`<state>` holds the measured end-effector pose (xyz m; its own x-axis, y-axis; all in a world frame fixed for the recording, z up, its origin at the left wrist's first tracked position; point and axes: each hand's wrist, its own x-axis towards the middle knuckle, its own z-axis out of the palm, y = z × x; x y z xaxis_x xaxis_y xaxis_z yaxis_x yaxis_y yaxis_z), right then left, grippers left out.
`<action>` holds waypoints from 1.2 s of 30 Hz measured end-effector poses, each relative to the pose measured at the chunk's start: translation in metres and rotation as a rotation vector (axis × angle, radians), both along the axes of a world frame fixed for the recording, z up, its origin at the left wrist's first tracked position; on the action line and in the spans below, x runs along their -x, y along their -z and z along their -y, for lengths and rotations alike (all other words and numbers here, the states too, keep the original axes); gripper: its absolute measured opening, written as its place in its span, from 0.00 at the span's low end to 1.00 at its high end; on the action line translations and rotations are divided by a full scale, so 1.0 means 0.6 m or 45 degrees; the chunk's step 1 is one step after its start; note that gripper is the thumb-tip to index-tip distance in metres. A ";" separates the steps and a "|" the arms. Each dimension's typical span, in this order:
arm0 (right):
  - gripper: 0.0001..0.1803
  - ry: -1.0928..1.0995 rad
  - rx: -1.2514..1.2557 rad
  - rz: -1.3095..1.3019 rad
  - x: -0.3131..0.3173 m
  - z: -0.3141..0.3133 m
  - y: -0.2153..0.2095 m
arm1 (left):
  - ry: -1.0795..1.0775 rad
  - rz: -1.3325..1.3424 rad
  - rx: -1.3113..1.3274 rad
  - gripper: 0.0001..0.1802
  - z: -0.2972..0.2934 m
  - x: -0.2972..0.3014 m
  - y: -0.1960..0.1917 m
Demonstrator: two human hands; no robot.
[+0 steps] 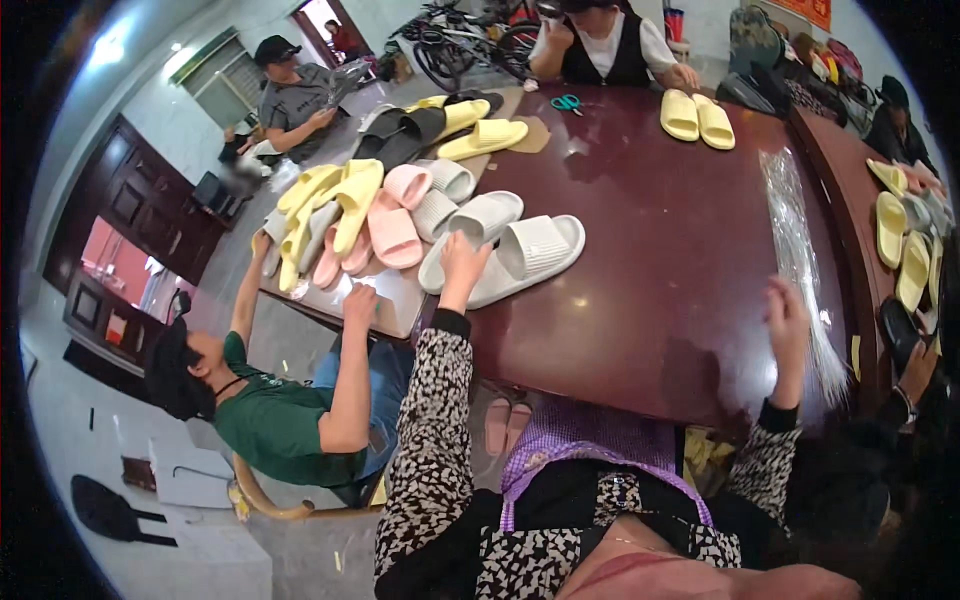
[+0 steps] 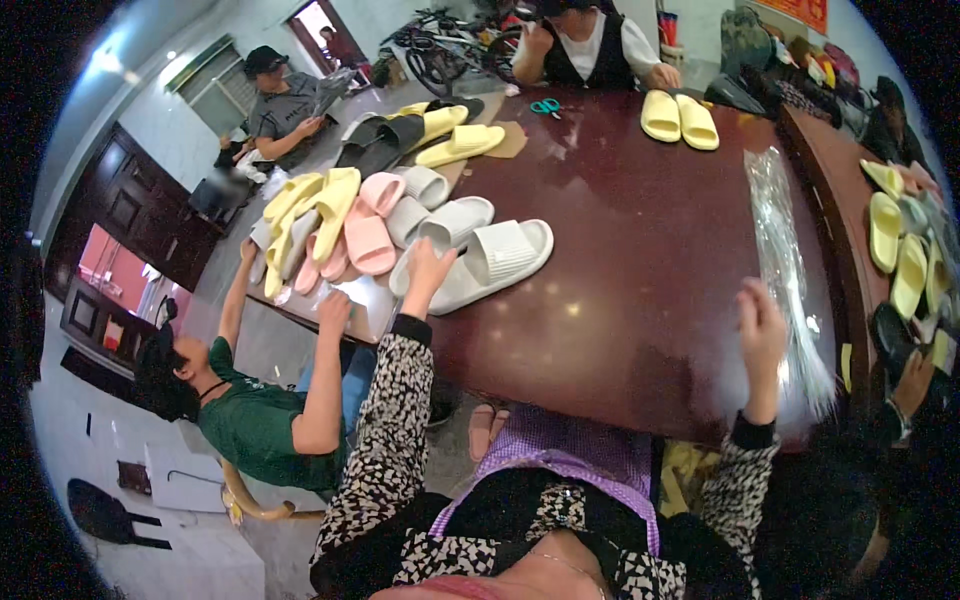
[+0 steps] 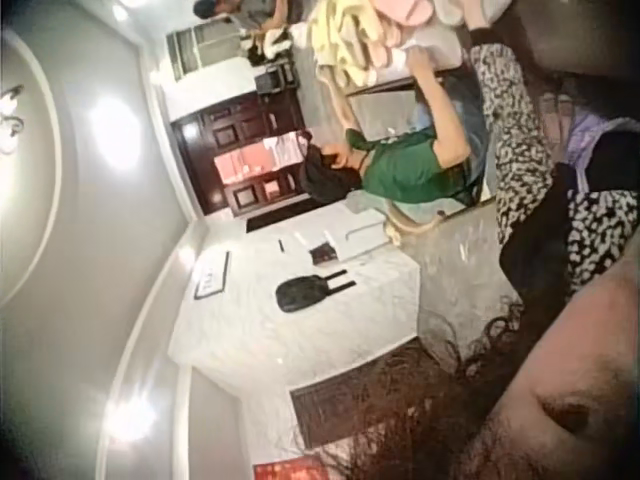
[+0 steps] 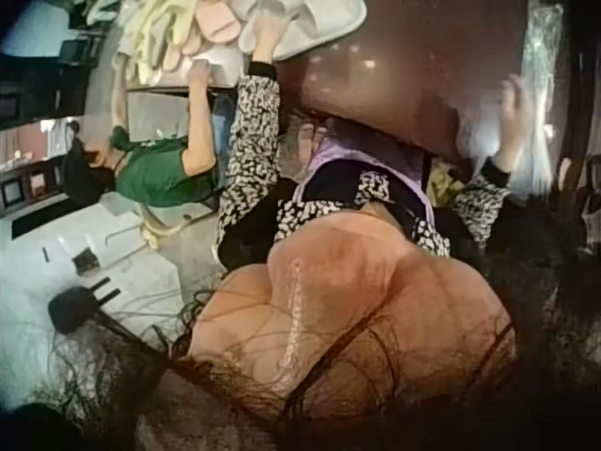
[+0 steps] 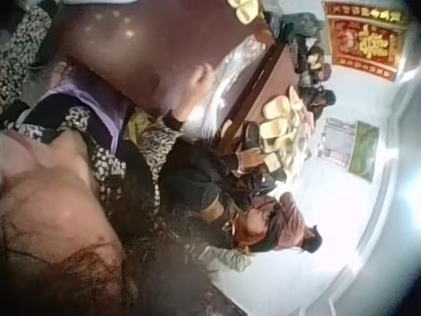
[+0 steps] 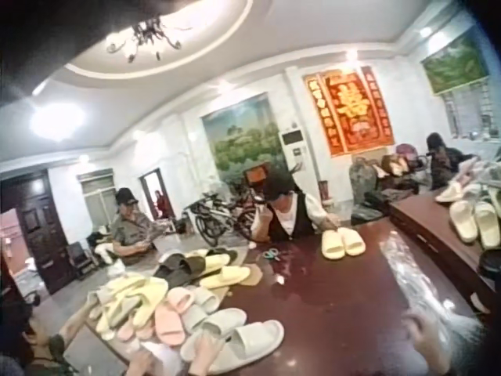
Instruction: The person pairs slippers together by threading and securing plastic tag fasteners through them by hand.
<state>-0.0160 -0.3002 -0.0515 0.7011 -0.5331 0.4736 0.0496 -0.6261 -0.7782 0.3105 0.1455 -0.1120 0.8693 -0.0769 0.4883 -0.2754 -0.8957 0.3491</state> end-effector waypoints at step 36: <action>0.12 0.535 0.112 -0.184 0.114 -0.017 0.133 | 0.856 -0.326 0.607 0.19 0.255 0.257 0.008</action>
<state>-0.0845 -0.2900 -0.1314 0.4946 -0.7476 0.4431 -0.3280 -0.6328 -0.7014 0.1564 -0.0077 -0.1171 0.8004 -0.4511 0.3948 -0.5562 -0.3128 0.7700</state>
